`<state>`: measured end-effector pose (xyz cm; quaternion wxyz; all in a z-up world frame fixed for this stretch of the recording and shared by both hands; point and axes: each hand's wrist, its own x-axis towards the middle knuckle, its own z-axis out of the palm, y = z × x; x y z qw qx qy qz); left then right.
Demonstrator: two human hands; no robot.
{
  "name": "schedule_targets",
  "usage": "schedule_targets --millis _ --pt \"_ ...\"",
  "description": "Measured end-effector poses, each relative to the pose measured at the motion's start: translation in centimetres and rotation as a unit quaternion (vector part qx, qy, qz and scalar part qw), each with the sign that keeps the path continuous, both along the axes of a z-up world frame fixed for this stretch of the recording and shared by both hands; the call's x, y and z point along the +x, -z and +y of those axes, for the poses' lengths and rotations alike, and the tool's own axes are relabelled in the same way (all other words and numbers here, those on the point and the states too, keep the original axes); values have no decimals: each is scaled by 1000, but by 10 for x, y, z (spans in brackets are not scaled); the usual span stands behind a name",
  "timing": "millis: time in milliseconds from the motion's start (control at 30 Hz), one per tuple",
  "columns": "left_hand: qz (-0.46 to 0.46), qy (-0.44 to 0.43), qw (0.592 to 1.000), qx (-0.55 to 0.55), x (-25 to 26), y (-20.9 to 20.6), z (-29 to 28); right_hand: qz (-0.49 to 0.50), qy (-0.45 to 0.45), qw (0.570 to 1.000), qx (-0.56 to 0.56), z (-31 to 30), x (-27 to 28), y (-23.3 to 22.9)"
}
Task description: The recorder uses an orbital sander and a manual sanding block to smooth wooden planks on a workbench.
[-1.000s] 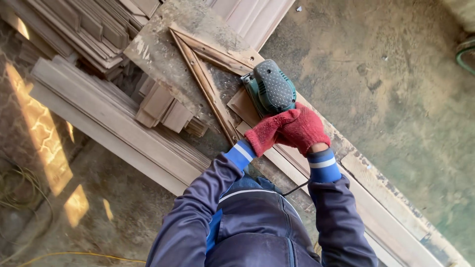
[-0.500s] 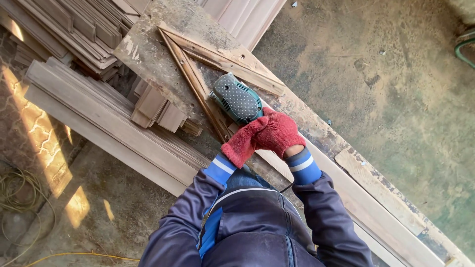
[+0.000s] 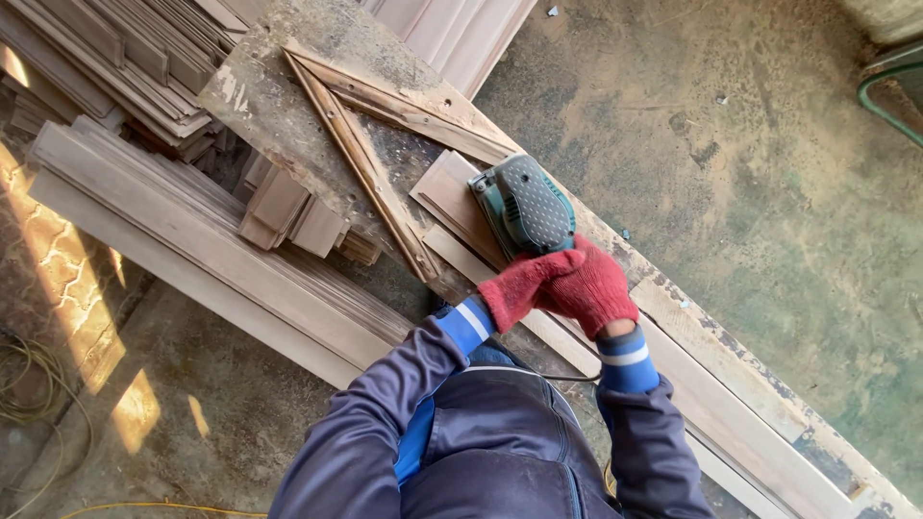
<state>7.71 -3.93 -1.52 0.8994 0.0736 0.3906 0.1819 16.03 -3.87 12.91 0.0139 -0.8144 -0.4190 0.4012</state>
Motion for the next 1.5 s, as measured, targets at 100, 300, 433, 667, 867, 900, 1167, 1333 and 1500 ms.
schedule_targets --millis 100,300,433,667,867,900,1167,1333,1500 --pt "-24 41 999 -15 22 14 -29 -34 27 999 -21 -24 12 -9" --pt "-96 139 985 -26 54 -10 -91 -69 78 992 -74 -94 46 -19" --pt "-136 206 968 -40 82 -7 -143 -75 133 983 -106 -160 80 4" --pt "-54 323 944 41 104 -63 -156 -66 141 987 42 -263 125 47" --pt "-56 366 927 63 105 -75 -152 -64 239 969 25 -274 124 44" --pt "-58 369 926 59 103 -78 -148 -63 215 974 22 -271 124 43" --pt "102 240 965 0 88 -84 -118 -78 182 977 -77 -163 76 2" --pt "91 151 984 -13 67 -40 -91 -80 122 987 -66 -109 37 -11" --pt "84 113 990 -13 28 -41 -36 -62 68 994 -50 -64 20 9"
